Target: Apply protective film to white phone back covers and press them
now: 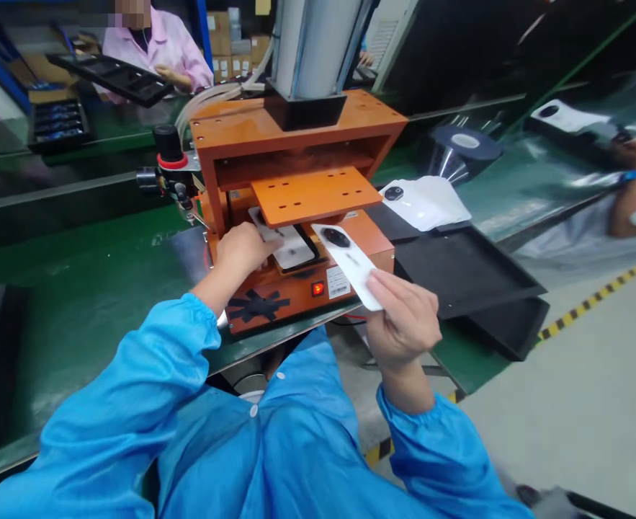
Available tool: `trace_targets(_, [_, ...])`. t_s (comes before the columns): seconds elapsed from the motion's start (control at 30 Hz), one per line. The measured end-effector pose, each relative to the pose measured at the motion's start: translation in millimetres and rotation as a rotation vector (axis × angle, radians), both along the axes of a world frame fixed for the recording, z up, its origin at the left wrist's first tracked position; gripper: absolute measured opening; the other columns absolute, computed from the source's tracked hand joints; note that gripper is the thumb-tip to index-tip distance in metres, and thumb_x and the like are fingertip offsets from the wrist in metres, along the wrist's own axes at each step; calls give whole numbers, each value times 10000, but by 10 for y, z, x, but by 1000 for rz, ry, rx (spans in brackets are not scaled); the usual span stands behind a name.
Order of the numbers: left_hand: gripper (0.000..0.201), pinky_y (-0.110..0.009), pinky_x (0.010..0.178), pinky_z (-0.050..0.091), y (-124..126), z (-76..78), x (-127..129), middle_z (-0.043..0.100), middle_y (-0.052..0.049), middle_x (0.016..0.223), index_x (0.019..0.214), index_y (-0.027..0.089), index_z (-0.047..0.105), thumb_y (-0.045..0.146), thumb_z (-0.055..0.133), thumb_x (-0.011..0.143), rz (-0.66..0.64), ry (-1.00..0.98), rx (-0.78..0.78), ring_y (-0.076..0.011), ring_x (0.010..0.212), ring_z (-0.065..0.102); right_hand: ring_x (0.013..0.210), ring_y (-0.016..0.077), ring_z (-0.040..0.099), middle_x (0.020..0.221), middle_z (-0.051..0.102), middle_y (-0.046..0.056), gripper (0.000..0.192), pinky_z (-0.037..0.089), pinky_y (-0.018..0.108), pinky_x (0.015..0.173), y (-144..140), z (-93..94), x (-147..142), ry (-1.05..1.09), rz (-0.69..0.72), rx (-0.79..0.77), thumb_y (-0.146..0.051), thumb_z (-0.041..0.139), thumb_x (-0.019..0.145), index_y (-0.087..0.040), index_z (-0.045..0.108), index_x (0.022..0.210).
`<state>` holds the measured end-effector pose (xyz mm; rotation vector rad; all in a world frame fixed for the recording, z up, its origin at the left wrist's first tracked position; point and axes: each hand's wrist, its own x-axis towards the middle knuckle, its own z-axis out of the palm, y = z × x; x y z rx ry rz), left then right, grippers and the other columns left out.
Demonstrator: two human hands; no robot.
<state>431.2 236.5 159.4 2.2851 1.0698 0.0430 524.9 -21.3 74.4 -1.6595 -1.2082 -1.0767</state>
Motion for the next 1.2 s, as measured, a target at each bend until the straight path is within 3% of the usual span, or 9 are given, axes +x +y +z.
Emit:
trace_targets(0.13, [427, -252, 570, 459, -151, 18, -328, 653, -10, 544, 594, 206, 549, 413, 680, 943, 10, -292, -217, -150, 494, 631, 1033, 248, 807, 1135, 830, 49, 361, 590, 409, 875, 378, 13, 211, 49, 20, -20, -83, 542, 996, -273, 792, 1172])
trace_targets(0.33, [387, -187, 452, 355, -585, 6, -1512, 621, -8, 532, 646, 179, 654, 488, 692, 876, 35, -415, -176, -114, 478, 540, 1161, 237, 746, 1234, 808, 52, 360, 534, 423, 985, 933, 95, 302, 147, 121, -325, -120, 536, 1038, -282, 809, 1207])
trace_targets(0.43, [441, -186, 426, 378, -707, -203, -2015, 658, -30, 557, 699, 166, 688, 567, 722, 879, 156, -385, -357, -124, 459, 554, 1191, 267, 726, 1273, 793, 72, 375, 538, 449, 1001, 1054, 131, 322, 147, 185, -516, -119, 534, 1025, -253, 801, 1252])
trace_targets(0.57, [494, -228, 488, 520, -800, -592, -2401, 746, -65, 696, 985, 163, 734, 635, 787, 851, 289, -396, -726, -190, 549, 686, 1223, 312, 712, 1324, 769, 98, 388, 555, 497, 1045, 1012, 218, 434, 223, 272, -683, -150, 585, 987, -208, 772, 1322])
trace_targets(0.63, [494, -253, 571, 587, -830, -732, -2485, 781, -89, 792, 1037, 164, 723, 607, 821, 842, 288, -434, -834, -215, 647, 741, 1258, 320, 699, 1357, 753, 104, 379, 544, 507, 1106, 959, 293, 516, 255, 350, -747, -221, 646, 982, -193, 756, 1345])
trace_targets(0.73, [500, -292, 669, 639, -858, -829, -2518, 811, -119, 956, 1110, 174, 705, 554, 859, 823, 301, -506, -827, -235, 766, 774, 1320, 345, 660, 1414, 721, 96, 399, 511, 546, 1156, 931, 395, 573, 281, 399, -806, -395, 747, 963, -230, 761, 1326])
trace_targets(0.9, [499, -306, 597, 632, -906, -863, -2483, 803, -99, 851, 1020, 170, 705, 572, 876, 779, 293, -529, -746, -219, 627, 729, 1310, 371, 645, 1386, 723, 130, 407, 494, 573, 1121, 1070, 364, 328, 296, 192, -738, -457, 697, 1018, -200, 734, 1332])
trace_targets(1.07, [505, -378, 846, 675, -924, -882, -2396, 822, -142, 1105, 1118, 175, 755, 565, 848, 812, 305, -502, -699, -296, 965, 797, 1253, 374, 649, 1378, 703, 176, 429, 510, 522, 1044, 1187, 303, 98, 212, 89, -777, -475, 686, 1025, -146, 705, 1300])
trace_targets(1.2, [440, -363, 799, 672, -873, -873, -2313, 828, -147, 1089, 1042, 169, 806, 582, 752, 898, 149, -457, -616, -294, 933, 801, 1140, 381, 669, 1149, 739, 174, 404, 503, 543, 1005, 1267, 358, 188, 171, 60, -791, -536, 679, 1018, -156, 735, 1144])
